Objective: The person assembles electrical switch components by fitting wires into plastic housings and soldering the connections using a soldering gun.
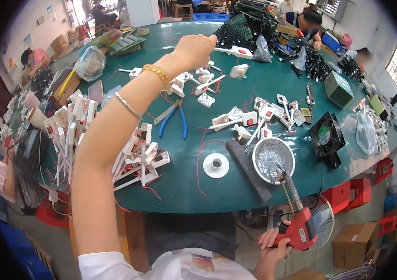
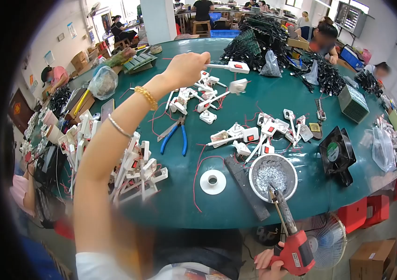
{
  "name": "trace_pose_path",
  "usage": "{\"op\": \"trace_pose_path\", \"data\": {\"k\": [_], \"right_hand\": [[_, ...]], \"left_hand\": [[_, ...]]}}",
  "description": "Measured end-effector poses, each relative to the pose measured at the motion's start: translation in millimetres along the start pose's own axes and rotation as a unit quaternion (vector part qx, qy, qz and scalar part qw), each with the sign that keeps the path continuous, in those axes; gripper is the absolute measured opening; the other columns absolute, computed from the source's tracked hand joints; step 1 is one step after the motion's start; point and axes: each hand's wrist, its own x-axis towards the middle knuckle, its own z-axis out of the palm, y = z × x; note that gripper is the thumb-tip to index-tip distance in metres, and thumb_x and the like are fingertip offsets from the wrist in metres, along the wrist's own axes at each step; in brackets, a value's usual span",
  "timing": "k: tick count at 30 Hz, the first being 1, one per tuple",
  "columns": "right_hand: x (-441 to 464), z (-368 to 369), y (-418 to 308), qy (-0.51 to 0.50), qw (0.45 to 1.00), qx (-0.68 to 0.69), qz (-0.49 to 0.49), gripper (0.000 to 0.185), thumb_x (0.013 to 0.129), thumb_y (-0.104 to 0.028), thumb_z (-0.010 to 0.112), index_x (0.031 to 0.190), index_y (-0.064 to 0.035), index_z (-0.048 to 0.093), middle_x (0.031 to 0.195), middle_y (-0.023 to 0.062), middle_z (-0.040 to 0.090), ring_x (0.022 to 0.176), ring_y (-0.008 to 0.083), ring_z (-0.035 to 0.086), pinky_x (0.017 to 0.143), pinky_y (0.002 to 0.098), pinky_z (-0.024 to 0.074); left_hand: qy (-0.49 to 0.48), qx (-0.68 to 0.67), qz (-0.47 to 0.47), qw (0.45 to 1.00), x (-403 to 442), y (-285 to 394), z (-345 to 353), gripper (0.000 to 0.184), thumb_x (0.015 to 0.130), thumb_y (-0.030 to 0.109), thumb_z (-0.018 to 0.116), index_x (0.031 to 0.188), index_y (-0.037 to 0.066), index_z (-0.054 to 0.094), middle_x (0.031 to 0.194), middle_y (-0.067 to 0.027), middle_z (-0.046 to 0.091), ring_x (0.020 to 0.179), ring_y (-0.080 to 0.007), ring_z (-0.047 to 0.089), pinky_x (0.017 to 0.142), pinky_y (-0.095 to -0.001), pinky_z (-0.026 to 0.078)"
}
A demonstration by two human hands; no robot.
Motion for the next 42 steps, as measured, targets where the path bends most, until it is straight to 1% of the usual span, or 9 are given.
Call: {"op": "trace_pose_path", "data": {"k": [2,6,9,11,18,23,31,35,42], "right_hand": [[-0.3,2.7,-1.3,0.001,1.0,-0.003,-0.006,0.056,0.09,-0.044,0.048,0.121,0.0006,0.034,0.048,0.0015,0.037,0.034,0.013,0.036,0.035,0.0274,0.0353],[3.8,7.3,-6.7,0.006,0.999,-0.019,-0.036,0.057,0.09,-0.043,0.048,0.122,0.0002,0.033,0.048,0.0013,0.036,0.035,0.0127,0.035,0.036,0.0276,0.0345],[6.8,10.4,-7.2,0.032,0.999,0.015,-0.018,0.06,0.088,-0.042,0.054,0.125,0.0006,0.032,0.048,0.0029,0.039,0.038,0.0152,0.041,0.041,0.0292,0.0385],[13.7,20.9,-8.1,0.037,0.999,0.019,-0.01,0.06,0.087,-0.04,0.056,0.125,-0.0001,0.032,0.048,0.003,0.039,0.039,0.0152,0.041,0.042,0.0294,0.0385],[21.0,47.3,-2.1,-0.001,0.999,-0.041,-0.019,0.047,0.089,-0.019,0.054,0.125,0.0007,0.031,0.053,0.0021,0.039,0.041,0.0137,0.04,0.043,0.0281,0.0378],[21.6,61.8,7.6,0.004,0.995,-0.102,0.016,0.049,0.086,-0.011,0.055,0.126,0.0041,0.031,0.055,0.0045,0.042,0.042,0.0145,0.042,0.044,0.0283,0.0397],[25.7,68.3,14.2,-0.02,0.991,-0.13,0.016,0.049,0.085,-0.01,0.054,0.126,0.0046,0.031,0.057,0.0061,0.047,0.043,0.0143,0.044,0.046,0.0288,0.0421],[24.8,73.2,9.5,0.014,0.989,-0.146,0.026,0.048,0.086,-0.015,0.055,0.125,0.0017,0.032,0.056,0.0049,0.045,0.044,0.014,0.043,0.045,0.0288,0.0409],[24.9,68.6,3.5,0.033,0.99,-0.136,0.033,0.047,0.087,-0.021,0.056,0.122,-0.0002,0.034,0.054,0.0039,0.044,0.044,0.0144,0.042,0.044,0.0283,0.0391]], "left_hand": [[0.011,-0.09,0.008,0.996,-11.6,3.0,-1.9,0.011,0.085,0.011,0.051,0.092,0.003,0.054,0.076,-0.0141,0.062,0.071,-0.0308,0.06,0.064,-0.0397,0.046],[-0.029,-0.229,0.038,0.972,-56.9,21.2,-19.9,0.016,0.083,0.013,0.053,0.094,0.002,0.056,0.081,-0.0156,0.063,0.076,-0.0331,0.061,0.067,-0.0408,0.047],[-0.118,-0.308,-0.007,0.944,-99.0,40.3,-31.1,0.014,0.084,0.013,0.052,0.091,0.001,0.057,0.078,-0.0145,0.063,0.074,-0.0328,0.06,0.066,-0.0399,0.046],[-0.109,-0.379,0.032,0.919,-125.7,46.8,-19.7,0.008,0.086,0.005,0.05,0.089,0.0,0.055,0.068,-0.0084,0.058,0.06,-0.0151,0.056,0.055,-0.0289,0.043],[-0.158,-0.357,0.075,0.918,-214.1,76.4,-0.7,0.011,0.082,0.0,0.052,0.092,0.001,0.055,0.083,-0.0132,0.051,0.074,-0.0323,0.053,0.063,-0.0366,0.042],[-0.134,-0.307,0.035,0.941,-238.4,71.9,19.5,0.011,0.081,-0.002,0.052,0.091,0.001,0.055,0.08,-0.0126,0.05,0.076,-0.0321,0.052,0.066,-0.0379,0.041],[0.072,-0.187,-0.004,0.98,-249.6,111.0,26.2,0.023,0.069,-0.003,0.063,0.092,0.001,0.059,0.092,-0.012,0.057,0.086,-0.0294,0.054,0.075,-0.0373,0.042],[0.068,-0.343,0.065,0.935,-235.3,161.3,36.9,0.03,0.07,0.015,0.067,0.094,0.001,0.057,0.089,-0.0111,0.053,0.089,-0.028,0.05,0.08,-0.0405,0.038],[0.026,-0.297,0.025,0.954,-236.9,187.7,50.5,0.021,0.067,0.008,0.069,0.085,0.004,0.059,0.082,-0.0062,0.054,0.078,-0.025,0.05,0.077,-0.0383,0.035]]}}
